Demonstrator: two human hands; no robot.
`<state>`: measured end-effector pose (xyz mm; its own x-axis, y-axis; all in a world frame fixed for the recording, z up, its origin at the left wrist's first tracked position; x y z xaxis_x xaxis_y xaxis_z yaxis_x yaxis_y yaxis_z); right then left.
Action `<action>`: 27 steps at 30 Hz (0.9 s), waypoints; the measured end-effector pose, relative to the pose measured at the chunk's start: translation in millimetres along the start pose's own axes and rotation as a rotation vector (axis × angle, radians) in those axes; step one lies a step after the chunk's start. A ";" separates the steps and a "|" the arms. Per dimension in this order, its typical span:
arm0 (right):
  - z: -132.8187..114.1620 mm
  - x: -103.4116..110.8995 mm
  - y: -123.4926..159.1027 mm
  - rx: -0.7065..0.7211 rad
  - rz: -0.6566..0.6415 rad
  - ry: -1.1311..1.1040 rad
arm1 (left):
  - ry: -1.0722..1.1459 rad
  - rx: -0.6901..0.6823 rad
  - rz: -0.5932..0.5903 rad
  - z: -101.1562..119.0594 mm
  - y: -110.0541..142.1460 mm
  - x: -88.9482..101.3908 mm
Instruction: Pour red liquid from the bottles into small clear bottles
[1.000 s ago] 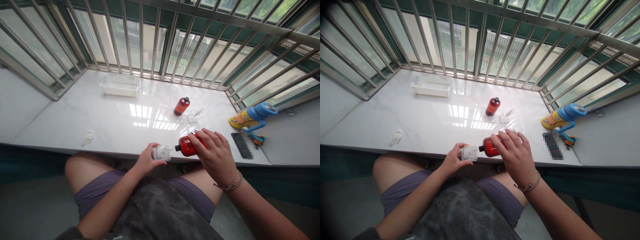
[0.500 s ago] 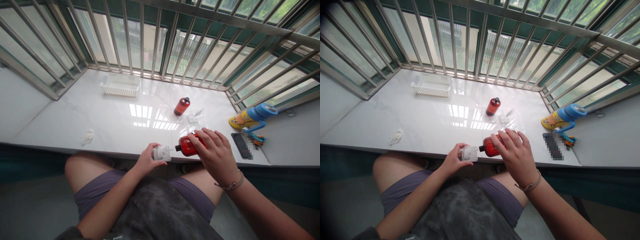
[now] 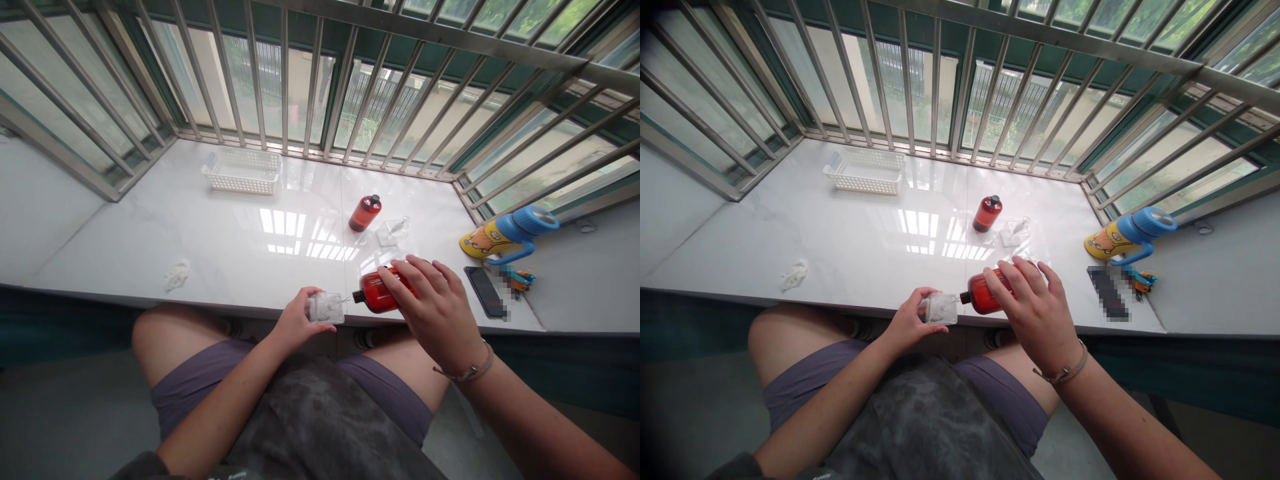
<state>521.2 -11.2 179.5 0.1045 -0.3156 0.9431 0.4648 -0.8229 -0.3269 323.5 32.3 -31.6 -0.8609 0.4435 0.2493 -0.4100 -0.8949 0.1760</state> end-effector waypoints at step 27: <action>-5.1 1.1 -7.7 0.055 -0.036 0.009 | -0.001 0.003 0.002 -0.7 -1.2 -0.2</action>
<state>513.2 -7.6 182.8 0.0787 -0.2908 0.9535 0.5154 -0.8069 -0.2886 324.0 33.2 -32.5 -0.8611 0.4422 0.2509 -0.4078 -0.8955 0.1785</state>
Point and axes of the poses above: each hand's wrist, its own y-axis away from the middle knuckle, its own x-axis out of the back of the hand, z = x × y, the point moved 9 cm from there along -y, towards the middle knuckle, and after that the axes turned 14 degrees about -y, right-handed, at the moved point
